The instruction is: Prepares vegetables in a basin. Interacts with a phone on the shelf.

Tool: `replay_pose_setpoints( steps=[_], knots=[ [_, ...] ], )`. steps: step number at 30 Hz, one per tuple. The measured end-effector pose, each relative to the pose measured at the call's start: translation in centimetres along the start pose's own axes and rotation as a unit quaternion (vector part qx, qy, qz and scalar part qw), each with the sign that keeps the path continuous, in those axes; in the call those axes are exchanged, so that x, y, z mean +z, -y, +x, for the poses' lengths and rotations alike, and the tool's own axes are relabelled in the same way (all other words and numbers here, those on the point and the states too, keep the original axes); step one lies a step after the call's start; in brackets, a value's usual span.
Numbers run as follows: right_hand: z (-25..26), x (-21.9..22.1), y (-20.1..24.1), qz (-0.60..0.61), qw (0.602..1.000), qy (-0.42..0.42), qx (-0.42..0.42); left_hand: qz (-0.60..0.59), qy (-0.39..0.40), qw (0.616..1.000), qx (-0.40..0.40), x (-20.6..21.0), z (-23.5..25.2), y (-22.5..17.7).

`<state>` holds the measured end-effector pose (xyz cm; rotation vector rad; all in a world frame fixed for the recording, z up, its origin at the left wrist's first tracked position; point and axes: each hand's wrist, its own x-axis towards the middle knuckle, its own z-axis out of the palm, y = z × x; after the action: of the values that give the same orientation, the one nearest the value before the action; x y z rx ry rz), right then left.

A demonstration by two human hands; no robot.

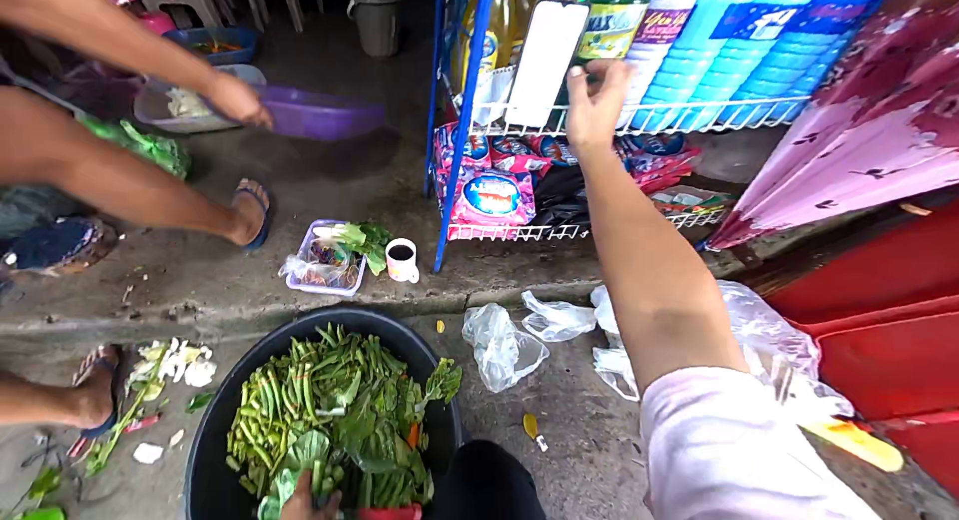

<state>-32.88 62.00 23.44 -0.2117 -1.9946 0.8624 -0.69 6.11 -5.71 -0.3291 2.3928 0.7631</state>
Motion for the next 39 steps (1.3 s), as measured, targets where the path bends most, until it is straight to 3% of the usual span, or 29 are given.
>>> replay_pose_setpoints(
  steps=[2, 4, 8, 12, 15, 17, 22, 26, 29, 31, 33, 36, 39],
  knots=[
    [-2.3, -1.7, 1.5, -0.006, 0.999, 0.014, -0.029, -0.045, -0.022, 0.999, -0.003, -0.1, -0.3, 0.1],
    [-6.8, -2.2, 3.0, 0.07, 0.995, 0.041, -0.052, -0.075, -0.004, 0.997, -0.018, -0.9, -1.3, -0.3],
    [-22.1, -2.9, 6.6, 0.228, 0.956, 0.176, -0.047, -0.215, 0.034, 0.975, -0.045, -0.8, -1.6, -0.5],
    [-35.1, -5.0, 8.9, 0.209, 0.913, 0.343, 0.071, -0.462, 0.065, 0.877, -0.119, 2.0, 0.7, 0.0],
    [-38.9, -6.8, 10.2, 0.206, 0.885, 0.41, 0.077, -0.525, 0.09, 0.837, -0.126, 2.6, 4.1, 0.4],
    [-39.5, -7.9, 11.3, 0.185, 0.878, 0.436, 0.063, -0.527, 0.069, 0.844, -0.068, 0.8, 5.9, -0.8],
    [-42.0, -8.2, 15.1, 0.077, 0.869, 0.488, 0.027, -0.373, -0.041, 0.923, 0.09, -8.9, 4.8, -3.9],
    [-50.0, -3.9, 18.1, 0.021, 0.798, 0.594, 0.101, -0.318, -0.059, 0.931, 0.17, -10.9, 2.5, -1.8],
    [-60.2, 1.8, 15.8, -0.075, 0.683, 0.709, 0.159, -0.337, -0.019, 0.934, 0.12, -7.8, 2.3, 1.0],
    [-67.0, 3.8, 13.3, -0.172, 0.627, 0.748, 0.134, -0.326, 0.012, 0.943, 0.06, -5.0, 3.2, 2.7],
    [-71.3, 3.4, 11.1, -0.215, 0.623, 0.747, 0.088, -0.293, 0.036, 0.955, 0.033, -2.4, 3.8, 4.0],
    [-72.5, 2.2, 10.3, -0.224, 0.622, 0.749, 0.044, -0.27, 0.044, 0.962, 0.006, 0.0, 4.6, 5.6],
    [-69.9, 1.6, 11.8, -0.241, 0.587, 0.762, 0.129, -0.281, 0.016, 0.959, -0.044, 1.6, 5.7, 6.3]
  ],
)
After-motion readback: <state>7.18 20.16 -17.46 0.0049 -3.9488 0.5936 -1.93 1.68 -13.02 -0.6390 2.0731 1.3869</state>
